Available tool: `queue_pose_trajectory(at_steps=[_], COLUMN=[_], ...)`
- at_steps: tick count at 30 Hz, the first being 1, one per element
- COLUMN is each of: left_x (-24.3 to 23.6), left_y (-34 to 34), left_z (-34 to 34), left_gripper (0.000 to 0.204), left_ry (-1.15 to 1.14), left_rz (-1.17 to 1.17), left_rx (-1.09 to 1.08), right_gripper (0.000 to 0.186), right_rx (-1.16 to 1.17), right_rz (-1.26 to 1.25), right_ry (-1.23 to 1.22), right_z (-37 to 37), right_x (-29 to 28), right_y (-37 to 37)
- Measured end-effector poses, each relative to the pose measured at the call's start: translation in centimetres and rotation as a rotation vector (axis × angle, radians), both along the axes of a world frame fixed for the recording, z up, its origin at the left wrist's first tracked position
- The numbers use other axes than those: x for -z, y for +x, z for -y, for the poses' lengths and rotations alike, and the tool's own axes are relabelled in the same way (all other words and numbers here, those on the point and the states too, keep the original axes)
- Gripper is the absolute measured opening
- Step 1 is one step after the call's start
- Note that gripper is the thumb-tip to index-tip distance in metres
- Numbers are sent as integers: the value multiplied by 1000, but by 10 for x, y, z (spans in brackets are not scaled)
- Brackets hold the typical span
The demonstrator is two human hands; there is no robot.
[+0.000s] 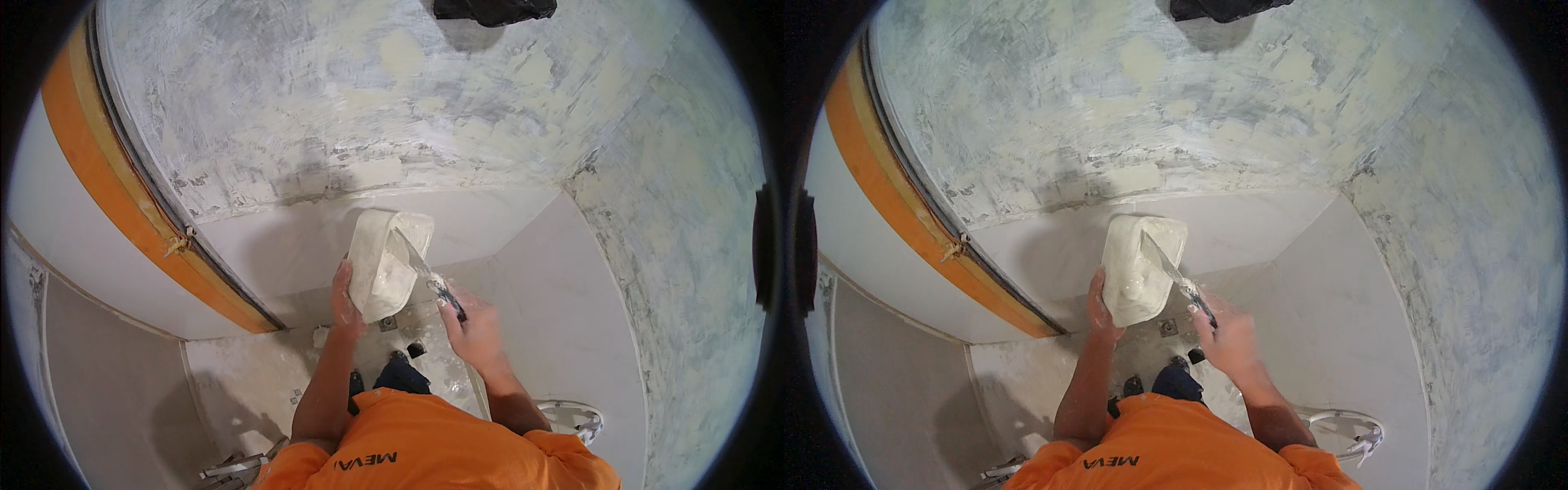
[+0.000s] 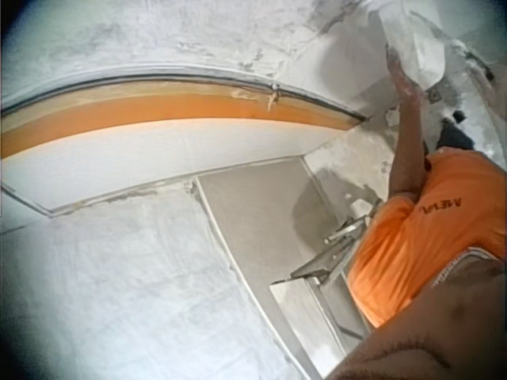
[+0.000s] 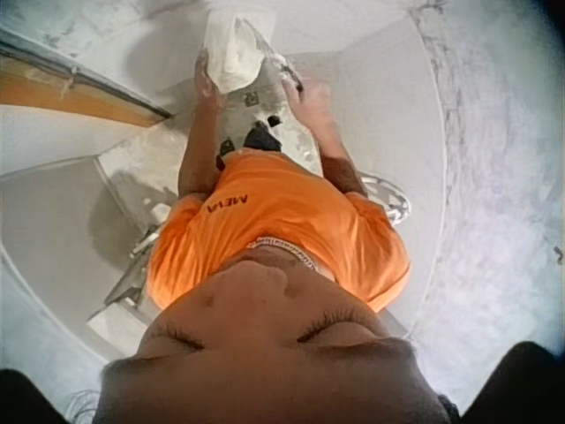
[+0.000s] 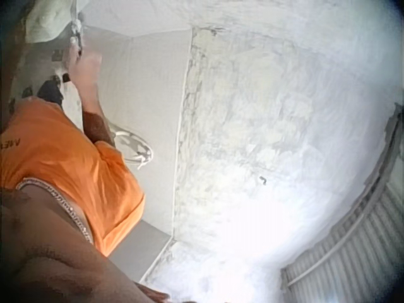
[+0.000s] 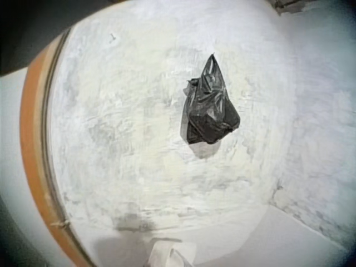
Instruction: The person applies plaster to a wall using a putty knife, taking small amounts from a plastic container and spreading it across the wall surface.
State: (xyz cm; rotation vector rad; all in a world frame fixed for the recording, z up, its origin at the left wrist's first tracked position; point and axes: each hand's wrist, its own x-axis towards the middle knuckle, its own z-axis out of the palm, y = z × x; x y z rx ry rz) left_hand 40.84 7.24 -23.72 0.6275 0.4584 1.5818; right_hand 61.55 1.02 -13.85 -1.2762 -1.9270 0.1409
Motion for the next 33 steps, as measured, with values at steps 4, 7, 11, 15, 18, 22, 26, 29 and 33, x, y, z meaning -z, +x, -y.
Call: queue_pose_trajectory(at_steps=[4,7,11,15,18,22,26,29,33], left_x=[-3,-4,9,8,26,1,1,10,41], left_y=[4,14,27,31,29,36,37,36,33], left_z=[-10,-16,-30,-36,-47,-32,-29,-30,-32], left_gripper=[54,55,51,50,49,48,49,48,47], left_ry=[-141,-177,-137,-318,-204,-123,-151,-143,64], left_rz=[197,231,-269,7,-27,72,140,123,-210], left_rx=[134,65,-85,69,54,128,139,123,-42], right_gripper=[30,30,26,23,25,25,31,32,31], right_rx=[89,59,40,-138,-152,-137,112,178,49], right_rz=[77,-22,-748,-1310,-1389,-1362,-597,-189,-29], right_ry=[-193,-347,-1032,-1432,-1424,-1176,-569,-218,-259], right_z=[12,15,5,3,-5,-9,-3,1,2], right_x=[29,44,48,33,37,6,-24,-23,-9], right_y=[-5,-10,-3,6,11,16,18,11,14])
